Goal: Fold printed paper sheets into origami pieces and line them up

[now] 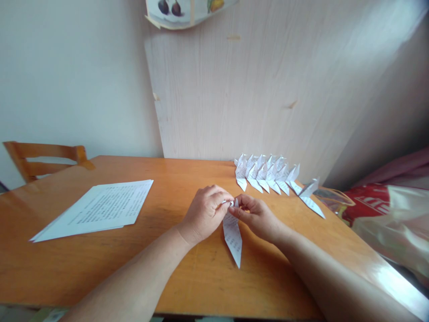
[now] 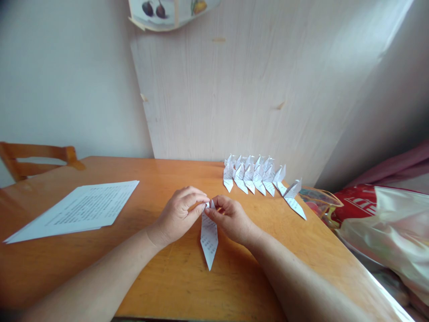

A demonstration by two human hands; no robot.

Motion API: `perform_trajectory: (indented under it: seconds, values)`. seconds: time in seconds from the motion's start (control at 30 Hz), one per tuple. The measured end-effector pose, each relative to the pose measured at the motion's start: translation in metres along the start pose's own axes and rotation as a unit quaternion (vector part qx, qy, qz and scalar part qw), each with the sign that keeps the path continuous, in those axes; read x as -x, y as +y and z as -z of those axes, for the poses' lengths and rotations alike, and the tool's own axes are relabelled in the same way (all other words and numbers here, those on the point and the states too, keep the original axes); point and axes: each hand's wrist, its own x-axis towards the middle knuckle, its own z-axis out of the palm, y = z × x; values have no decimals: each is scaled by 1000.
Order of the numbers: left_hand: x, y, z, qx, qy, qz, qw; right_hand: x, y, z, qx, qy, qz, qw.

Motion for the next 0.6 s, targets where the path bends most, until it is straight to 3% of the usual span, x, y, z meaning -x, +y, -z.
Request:
perform_trajectory:
  seconds: [0.6]
  values:
    - [-1, 15, 4, -75, 8, 36, 997, 1, 0, -3, 3, 14, -3, 1000]
